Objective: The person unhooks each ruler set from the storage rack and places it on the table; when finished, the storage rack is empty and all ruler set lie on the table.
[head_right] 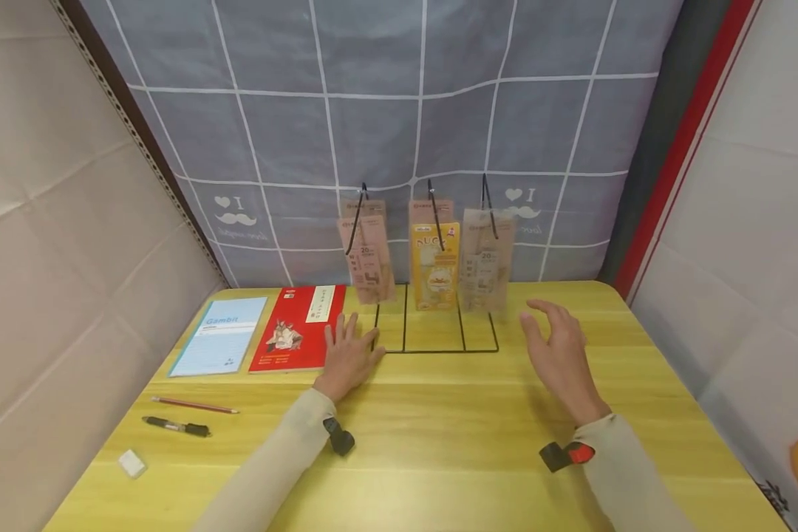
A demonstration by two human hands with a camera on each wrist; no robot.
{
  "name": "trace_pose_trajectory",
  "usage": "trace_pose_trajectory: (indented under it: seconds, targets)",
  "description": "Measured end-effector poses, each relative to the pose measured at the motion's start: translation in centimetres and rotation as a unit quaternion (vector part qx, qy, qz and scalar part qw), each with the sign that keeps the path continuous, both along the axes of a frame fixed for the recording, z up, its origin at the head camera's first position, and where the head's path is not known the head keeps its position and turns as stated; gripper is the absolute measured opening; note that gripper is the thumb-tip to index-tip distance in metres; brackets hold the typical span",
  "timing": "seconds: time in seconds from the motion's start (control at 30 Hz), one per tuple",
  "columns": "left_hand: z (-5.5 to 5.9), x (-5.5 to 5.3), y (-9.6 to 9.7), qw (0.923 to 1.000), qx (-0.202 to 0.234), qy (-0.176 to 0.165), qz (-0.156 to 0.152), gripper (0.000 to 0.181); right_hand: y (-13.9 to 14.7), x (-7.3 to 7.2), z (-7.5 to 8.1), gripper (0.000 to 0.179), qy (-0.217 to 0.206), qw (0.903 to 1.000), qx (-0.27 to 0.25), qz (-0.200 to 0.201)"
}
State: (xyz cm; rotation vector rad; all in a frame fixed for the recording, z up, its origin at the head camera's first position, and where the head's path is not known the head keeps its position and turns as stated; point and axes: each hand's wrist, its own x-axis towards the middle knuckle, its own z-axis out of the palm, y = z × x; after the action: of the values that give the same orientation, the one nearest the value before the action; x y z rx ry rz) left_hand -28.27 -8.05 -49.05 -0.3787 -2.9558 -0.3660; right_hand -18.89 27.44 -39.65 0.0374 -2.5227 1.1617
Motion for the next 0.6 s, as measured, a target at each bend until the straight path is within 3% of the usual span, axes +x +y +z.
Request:
trace_pose_trajectory:
  seconds: [0.23,0.43,0.6]
  targets:
    - [-0.1,0.0,0.1,0.9998,0.017,-0.001,0.004,0.047,0.6,-3.8,1.3,0.070,-0.041,0.9977,-0.051,-0.018]
    - [0.2,0.2,0.0,1.0000,-0.001,-0.006,0.004,0.047,1.1,-7.5,2.4,0.069,-0.020,0.9979,-0.054,-0.028]
    - [0.1,0.0,0.0,0.9999,-0.007,-0.008,0.007,0.047,1.0,-9.2,2.8,0.071,-0.014,0.9985,-0.053,-0.012]
